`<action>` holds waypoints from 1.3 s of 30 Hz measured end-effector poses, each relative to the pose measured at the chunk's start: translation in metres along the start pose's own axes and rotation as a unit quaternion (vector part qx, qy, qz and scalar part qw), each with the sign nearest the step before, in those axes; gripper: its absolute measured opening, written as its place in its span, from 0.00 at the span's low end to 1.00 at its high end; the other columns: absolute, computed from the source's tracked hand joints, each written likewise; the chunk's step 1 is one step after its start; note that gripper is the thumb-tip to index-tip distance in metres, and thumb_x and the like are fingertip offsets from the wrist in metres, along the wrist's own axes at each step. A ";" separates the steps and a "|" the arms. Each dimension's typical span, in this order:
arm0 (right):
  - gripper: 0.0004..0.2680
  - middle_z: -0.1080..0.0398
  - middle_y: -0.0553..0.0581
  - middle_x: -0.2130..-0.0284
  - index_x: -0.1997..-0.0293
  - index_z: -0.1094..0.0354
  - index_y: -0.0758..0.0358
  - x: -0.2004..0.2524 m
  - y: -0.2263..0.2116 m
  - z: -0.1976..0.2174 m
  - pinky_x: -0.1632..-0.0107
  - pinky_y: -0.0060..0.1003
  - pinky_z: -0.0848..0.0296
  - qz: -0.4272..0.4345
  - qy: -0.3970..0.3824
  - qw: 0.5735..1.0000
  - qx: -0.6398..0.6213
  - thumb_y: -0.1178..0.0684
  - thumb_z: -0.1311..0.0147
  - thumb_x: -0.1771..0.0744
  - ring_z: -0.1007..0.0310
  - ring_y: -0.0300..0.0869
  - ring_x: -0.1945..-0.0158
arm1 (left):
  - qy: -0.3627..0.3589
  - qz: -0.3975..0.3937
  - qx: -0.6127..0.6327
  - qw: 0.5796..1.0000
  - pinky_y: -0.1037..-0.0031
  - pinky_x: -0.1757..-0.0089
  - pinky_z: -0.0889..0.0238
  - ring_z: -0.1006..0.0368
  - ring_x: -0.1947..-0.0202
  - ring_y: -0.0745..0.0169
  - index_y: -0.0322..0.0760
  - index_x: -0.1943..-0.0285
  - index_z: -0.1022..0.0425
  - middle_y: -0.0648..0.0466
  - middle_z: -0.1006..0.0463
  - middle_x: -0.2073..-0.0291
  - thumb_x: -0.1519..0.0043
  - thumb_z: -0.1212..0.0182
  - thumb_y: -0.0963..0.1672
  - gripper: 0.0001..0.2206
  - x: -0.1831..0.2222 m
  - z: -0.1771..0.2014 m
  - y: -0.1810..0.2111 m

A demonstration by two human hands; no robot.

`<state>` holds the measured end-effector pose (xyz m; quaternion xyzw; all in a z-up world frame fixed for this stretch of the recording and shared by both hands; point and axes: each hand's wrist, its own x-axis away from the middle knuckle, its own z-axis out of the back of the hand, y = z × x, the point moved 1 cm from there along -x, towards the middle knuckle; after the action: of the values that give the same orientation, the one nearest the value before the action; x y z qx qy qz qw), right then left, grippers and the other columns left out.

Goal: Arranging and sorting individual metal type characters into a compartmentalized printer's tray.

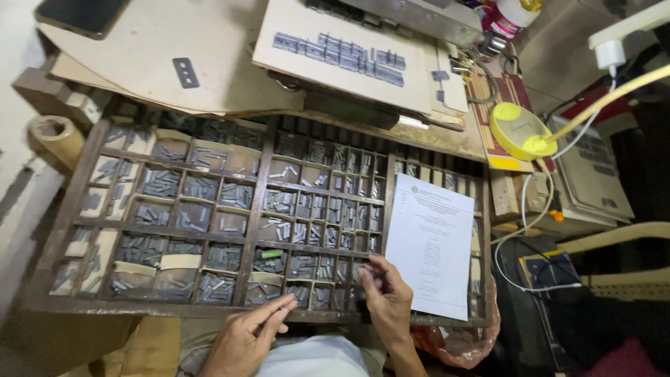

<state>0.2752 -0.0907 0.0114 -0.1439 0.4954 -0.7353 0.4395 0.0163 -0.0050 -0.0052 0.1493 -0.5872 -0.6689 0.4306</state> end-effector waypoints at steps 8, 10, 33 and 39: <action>0.15 0.24 0.54 0.60 0.41 0.30 0.65 0.006 0.007 0.017 0.70 0.20 0.30 0.000 0.045 0.998 -0.038 0.56 0.39 0.34 0.41 0.30 0.74 | 0.002 0.190 0.070 0.979 0.80 0.58 0.14 0.13 0.61 0.76 0.56 0.37 0.17 0.72 0.10 0.47 0.38 0.43 0.49 0.19 0.012 0.009 0.042; 0.16 0.24 0.54 0.59 0.40 0.32 0.65 0.005 0.008 0.018 0.75 0.19 0.30 0.020 0.027 0.999 -0.019 0.55 0.41 0.34 0.41 0.29 0.76 | -0.101 0.159 -0.009 0.982 0.87 0.84 0.31 0.39 0.92 0.77 0.69 0.37 0.19 0.74 0.04 0.52 0.39 0.42 0.53 0.20 0.024 0.017 0.050; 0.07 0.19 0.59 0.62 0.53 0.25 0.63 0.006 -0.092 -0.024 0.59 0.32 0.18 0.200 -0.216 0.956 -0.017 0.55 0.48 0.31 0.19 0.42 0.62 | 0.045 -0.211 0.006 0.976 0.81 0.66 0.19 0.13 0.70 0.73 0.44 0.37 0.23 0.58 0.10 0.61 0.35 0.43 0.47 0.17 0.011 0.016 0.042; 0.07 0.24 0.59 0.63 0.54 0.25 0.67 0.008 -0.114 -0.048 0.65 0.32 0.24 0.257 -0.222 0.937 -0.083 0.55 0.43 0.32 0.23 0.42 0.66 | 0.064 -0.140 -0.016 0.988 0.75 0.75 0.35 0.32 0.79 0.75 0.43 0.38 0.20 0.61 0.10 0.64 0.37 0.43 0.46 0.18 0.007 0.014 0.031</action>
<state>0.1819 -0.0541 0.0851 -0.2070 0.4648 -0.5027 0.6989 0.0146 0.0005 0.0294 0.2651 -0.5212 -0.7210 0.3718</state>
